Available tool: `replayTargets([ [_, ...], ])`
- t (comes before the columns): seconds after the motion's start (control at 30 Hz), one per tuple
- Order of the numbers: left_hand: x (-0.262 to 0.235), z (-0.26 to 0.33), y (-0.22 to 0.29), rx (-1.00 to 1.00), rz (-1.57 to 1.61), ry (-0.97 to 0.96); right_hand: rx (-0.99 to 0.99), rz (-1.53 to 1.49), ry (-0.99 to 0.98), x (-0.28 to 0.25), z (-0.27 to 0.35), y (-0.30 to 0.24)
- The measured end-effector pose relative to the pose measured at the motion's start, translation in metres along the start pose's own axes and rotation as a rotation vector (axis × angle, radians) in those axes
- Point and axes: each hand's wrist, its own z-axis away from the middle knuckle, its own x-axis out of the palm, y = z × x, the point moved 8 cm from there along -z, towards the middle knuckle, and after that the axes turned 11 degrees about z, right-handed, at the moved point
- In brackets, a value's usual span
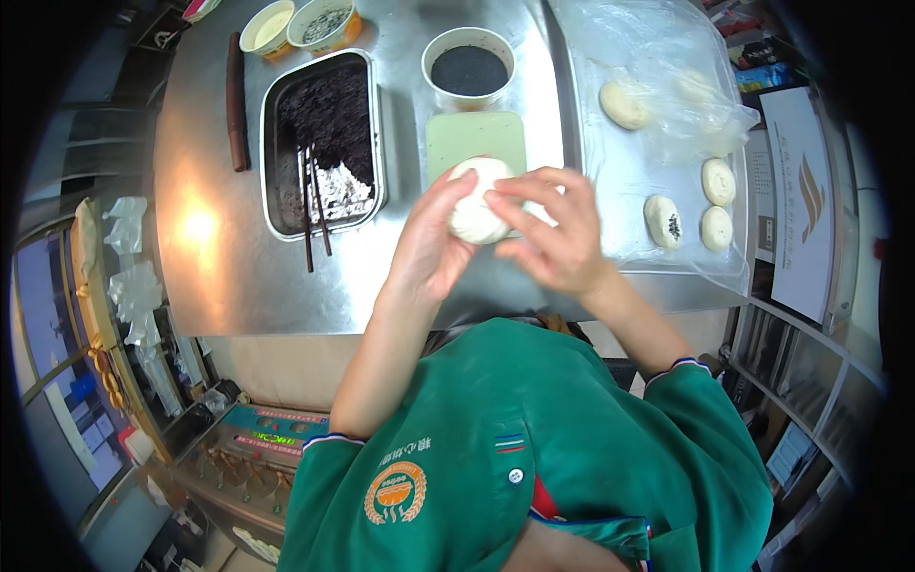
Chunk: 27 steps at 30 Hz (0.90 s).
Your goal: The person prepares filled pastries by flattening dough balls, adding a dark filling with chopsticks, sealing the dough, and dipping the tops into a dark liquid. The finished pastries are placed on a tray.
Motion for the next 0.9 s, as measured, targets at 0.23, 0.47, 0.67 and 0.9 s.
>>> replayTargets([
  [0.23,0.022,0.021,0.003,0.214,-0.357,-0.030,0.637,-0.521,-0.149,0.008,0.002,0.063],
  [0.47,0.027,0.006,-0.006,0.212,-0.026,-0.214,0.674,-0.781,0.214,0.006,-0.008,0.057],
  [0.67,0.037,0.003,0.017,0.521,-0.325,-0.197,0.706,-0.867,0.009,0.027,-0.019,0.022],
  [0.9,-0.001,-0.050,0.007,0.318,-0.161,0.115,0.665,-0.515,-0.085,0.068,0.000,0.038],
])
